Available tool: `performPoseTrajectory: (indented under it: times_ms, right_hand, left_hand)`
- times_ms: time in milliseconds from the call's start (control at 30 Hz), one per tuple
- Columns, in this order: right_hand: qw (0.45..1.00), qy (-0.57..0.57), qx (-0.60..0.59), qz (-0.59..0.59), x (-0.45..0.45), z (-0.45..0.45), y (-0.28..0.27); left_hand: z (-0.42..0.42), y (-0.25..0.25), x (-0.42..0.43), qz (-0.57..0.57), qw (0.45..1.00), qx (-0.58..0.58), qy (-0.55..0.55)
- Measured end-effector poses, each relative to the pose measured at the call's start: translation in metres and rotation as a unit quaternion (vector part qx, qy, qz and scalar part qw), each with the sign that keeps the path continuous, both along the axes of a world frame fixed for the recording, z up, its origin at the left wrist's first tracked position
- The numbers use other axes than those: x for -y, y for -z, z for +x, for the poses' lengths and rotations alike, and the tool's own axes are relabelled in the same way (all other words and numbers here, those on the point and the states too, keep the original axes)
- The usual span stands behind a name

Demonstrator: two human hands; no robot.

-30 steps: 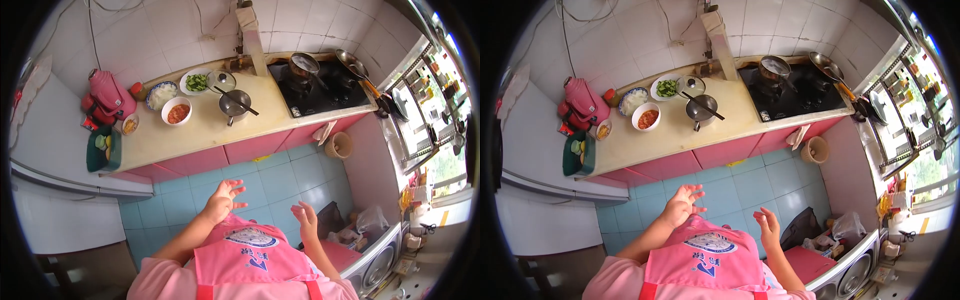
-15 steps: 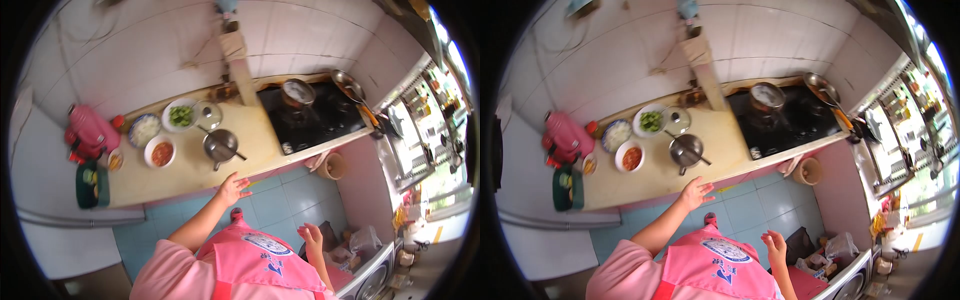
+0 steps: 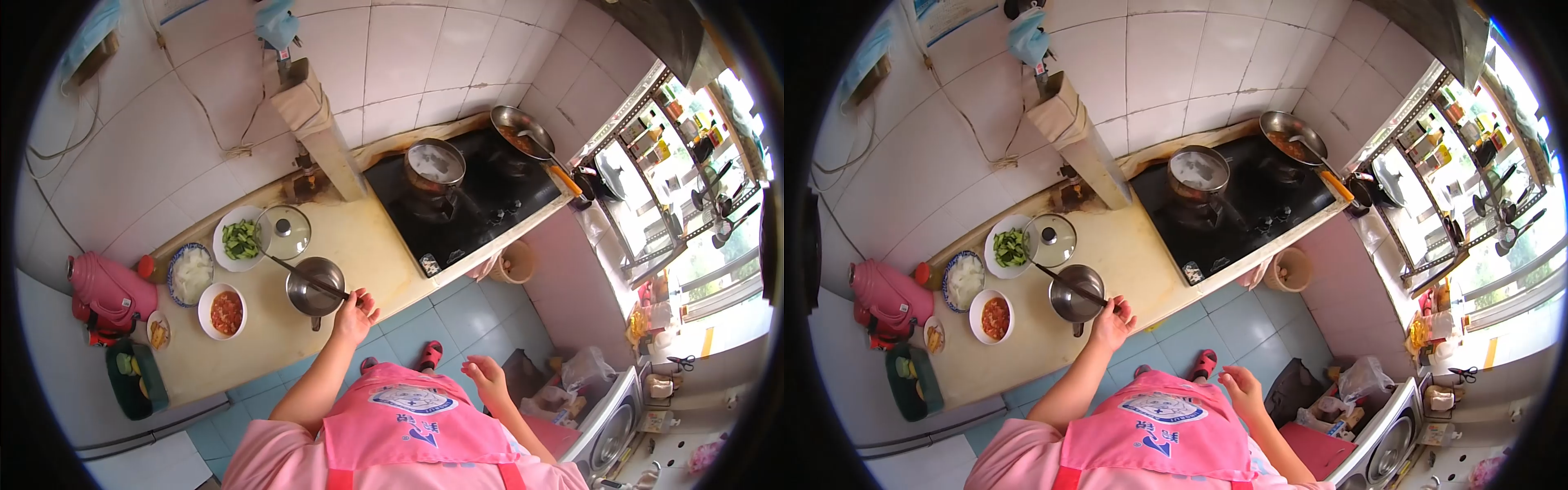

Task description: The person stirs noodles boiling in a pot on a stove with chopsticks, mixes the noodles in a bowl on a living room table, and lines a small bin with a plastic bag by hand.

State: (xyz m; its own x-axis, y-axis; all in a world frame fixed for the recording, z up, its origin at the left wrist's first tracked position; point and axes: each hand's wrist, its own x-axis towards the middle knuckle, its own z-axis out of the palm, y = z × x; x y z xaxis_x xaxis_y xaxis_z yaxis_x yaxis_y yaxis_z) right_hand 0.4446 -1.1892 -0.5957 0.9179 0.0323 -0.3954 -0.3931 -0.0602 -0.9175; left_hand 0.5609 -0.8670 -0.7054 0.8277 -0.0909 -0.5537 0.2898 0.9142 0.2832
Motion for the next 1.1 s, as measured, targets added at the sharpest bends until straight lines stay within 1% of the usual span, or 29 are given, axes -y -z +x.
performPoseTrajectory:
  times_ms: [67,100,167,200,233,267,333,367,400,433,467,533,567,600,667,700,733,833,867,933,1000,1033,1067,1100]
  right_hand:
    - [1.000,-0.009,0.010,-0.011,-0.004,0.016,-0.003]
    - [0.997,-0.033,0.052,-0.045,-0.007,0.026,-0.007]
    - [0.982,-0.072,0.149,-0.094,-0.016,0.051,-0.019]
    - [0.981,-0.074,0.151,-0.094,-0.022,0.068,-0.031]
    - [0.954,-0.130,0.231,-0.140,-0.030,0.086,-0.045]
    - [0.915,-0.184,0.307,-0.185,-0.038,0.102,-0.060]
    - [0.840,-0.268,0.421,-0.211,-0.054,0.133,-0.088]
    - [0.838,-0.270,0.426,-0.207,-0.056,0.147,-0.096]
    - [0.804,-0.313,0.459,-0.212,-0.055,0.160,-0.103]
    - [0.766,-0.354,0.490,-0.218,-0.051,0.172,-0.107]
    - [0.764,-0.357,0.493,-0.216,-0.045,0.184,-0.108]
    - [0.712,-0.385,0.543,-0.224,-0.028,0.210,-0.110]
    - [0.701,-0.386,0.559,-0.217,-0.018,0.222,-0.113]
    - [0.696,-0.397,0.566,-0.194,-0.004,0.236,-0.113]
    - [0.679,-0.393,0.593,-0.182,0.021,0.267,-0.116]
    - [0.678,-0.380,0.602,-0.183,0.034,0.284,-0.119]
    - [0.691,-0.373,0.595,-0.172,0.045,0.303,-0.123]
    - [0.743,-0.292,0.581,-0.158,0.079,0.376,-0.108]
    - [0.764,-0.260,0.572,-0.150,0.086,0.401,-0.104]
    - [0.839,-0.215,0.493,-0.077,0.097,0.455,-0.080]
    - [0.915,-0.177,0.354,0.075,0.096,0.498,-0.058]
    - [0.931,-0.174,0.307,0.092,0.094,0.516,-0.054]
    - [0.935,-0.170,0.297,0.090,0.091,0.532,-0.048]
    - [0.929,-0.176,0.317,0.073,0.087,0.546,-0.043]
  left_hand:
    - [-0.007,0.001,0.001,-0.003,1.000,0.007,-0.004]
    - [-0.012,-0.004,0.002,0.024,0.999,0.041,0.020]
    - [-0.020,-0.037,0.011,0.088,0.990,0.096,0.060]
    - [-0.022,-0.058,0.017,0.089,0.990,0.098,0.058]
    - [-0.022,-0.077,0.022,0.116,0.979,0.113,0.121]
    - [-0.023,-0.095,0.028,0.142,0.964,0.127,0.184]
    - [-0.017,-0.125,0.044,0.145,0.955,0.108,0.237]
    - [-0.012,-0.135,0.052,0.147,0.947,0.118,0.259]
    - [-0.007,-0.147,0.062,0.148,0.940,0.128,0.281]
    - [0.001,-0.169,0.073,0.157,0.931,0.123,0.305]
    - [0.009,-0.179,0.084,0.159,0.932,0.124,0.301]
    - [0.024,-0.193,0.108,0.173,0.899,0.155,0.370]
    - [0.033,-0.201,0.125,0.187,0.893,0.152,0.379]
    - [0.044,-0.201,0.145,0.188,0.899,0.151,0.366]
    - [0.068,-0.195,0.182,0.212,0.891,0.194,0.351]
    - [0.083,-0.197,0.201,0.224,0.895,0.206,0.327]
    - [0.097,-0.200,0.215,0.209,0.901,0.211,0.316]
    - [0.133,-0.211,0.247,0.235,0.912,0.222,0.254]
    - [0.141,-0.206,0.254,0.216,0.929,0.207,0.216]
    - [0.144,-0.195,0.262,0.175,0.956,0.184,0.147]
    - [0.140,-0.175,0.267,0.146,0.969,0.175,0.094]
    - [0.137,-0.170,0.270,0.152,0.974,0.153,0.073]
    - [0.136,-0.166,0.272,0.161,0.977,0.131,0.054]
    - [0.137,-0.161,0.274,0.163,0.977,0.128,0.049]
